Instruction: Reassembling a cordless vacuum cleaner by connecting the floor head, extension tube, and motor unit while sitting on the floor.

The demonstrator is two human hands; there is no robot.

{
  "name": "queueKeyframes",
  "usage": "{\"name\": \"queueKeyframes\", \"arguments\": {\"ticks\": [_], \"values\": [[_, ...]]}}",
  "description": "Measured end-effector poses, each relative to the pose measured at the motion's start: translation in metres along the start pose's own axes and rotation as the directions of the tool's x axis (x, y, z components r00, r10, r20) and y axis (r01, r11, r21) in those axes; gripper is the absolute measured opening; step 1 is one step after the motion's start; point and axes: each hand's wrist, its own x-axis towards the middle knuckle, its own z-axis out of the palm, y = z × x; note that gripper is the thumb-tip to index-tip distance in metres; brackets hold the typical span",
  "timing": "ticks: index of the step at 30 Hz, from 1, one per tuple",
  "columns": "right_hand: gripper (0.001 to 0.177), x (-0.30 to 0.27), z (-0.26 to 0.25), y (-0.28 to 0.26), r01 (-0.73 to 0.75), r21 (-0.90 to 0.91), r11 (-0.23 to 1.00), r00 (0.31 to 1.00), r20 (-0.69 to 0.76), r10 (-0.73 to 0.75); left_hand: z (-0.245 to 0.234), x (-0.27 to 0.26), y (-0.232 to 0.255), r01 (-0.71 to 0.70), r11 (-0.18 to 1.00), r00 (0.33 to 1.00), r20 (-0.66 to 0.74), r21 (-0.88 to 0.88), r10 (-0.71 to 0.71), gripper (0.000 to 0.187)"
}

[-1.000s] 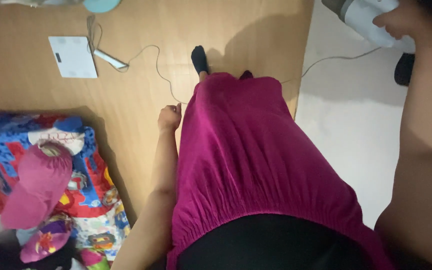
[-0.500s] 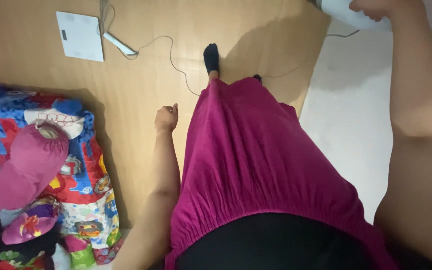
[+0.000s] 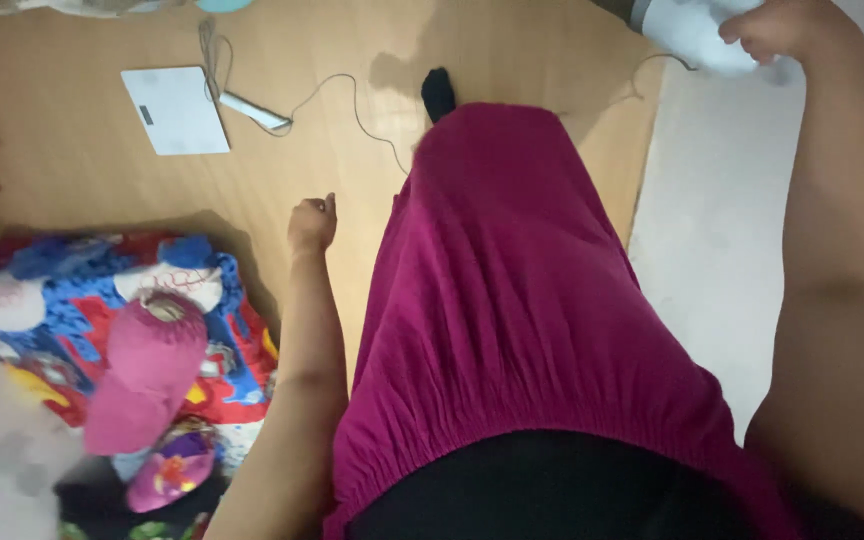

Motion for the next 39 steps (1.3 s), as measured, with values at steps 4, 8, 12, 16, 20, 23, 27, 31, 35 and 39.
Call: {"name": "queueKeyframes", "arguments": {"ticks": [4,8,12,16,20,23,27,31,35,39], "values": [[0.036,-0.012,0.041,0.029,-0.027,0.119,0.992,0.999,0.022,0.024,-0.025,0.044,-0.016,-0.189,0.97,0.979,-0.044,0.155,0.198,0.061],[0.047,-0.033,0.093,0.058,0.05,0.267,0.962,0.998,0.01,-0.055,-0.046,0.054,0.0,-0.228,0.962,0.965,-0.094,0.151,0.244,0.063],[0.019,-0.064,0.137,0.071,0.048,0.445,0.894,0.998,0.013,-0.06,-0.06,0.042,0.029,-0.25,0.96,0.965,-0.054,0.124,0.258,0.063],[0.029,-0.073,0.198,0.097,0.011,0.491,0.871,1.0,0.004,-0.015,-0.051,0.034,0.041,-0.244,0.96,0.969,-0.018,0.137,0.248,0.06],[0.025,-0.09,0.267,0.123,0.054,0.614,0.788,0.998,-0.026,-0.049,-0.033,0.019,0.03,-0.302,0.935,0.951,-0.003,0.185,0.308,0.06],[0.027,-0.127,0.315,0.133,-0.03,0.657,0.753,0.999,0.03,0.014,-0.006,0.011,0.011,-0.25,0.944,0.968,0.049,0.214,0.245,0.06],[0.028,-0.197,0.372,0.141,-0.095,0.684,0.723,0.995,0.054,0.08,0.044,0.003,-0.027,-0.381,0.872,0.924,0.086,0.307,0.373,0.057],[0.014,-0.222,0.45,0.173,-0.164,0.704,0.691,0.985,0.078,0.155,0.087,-0.027,-0.048,-0.434,0.812,0.899,0.243,0.389,0.364,0.061],[0.015,-0.271,0.467,0.192,-0.139,0.735,0.663,0.989,0.07,0.129,0.094,-0.058,-0.052,-0.419,0.836,0.905,0.239,0.355,0.352,0.06],[0.047,-0.268,0.456,0.23,-0.227,0.513,0.828,0.974,0.132,0.185,0.086,-0.054,-0.065,-0.412,0.844,0.909,0.219,0.344,0.355,0.061]]}}
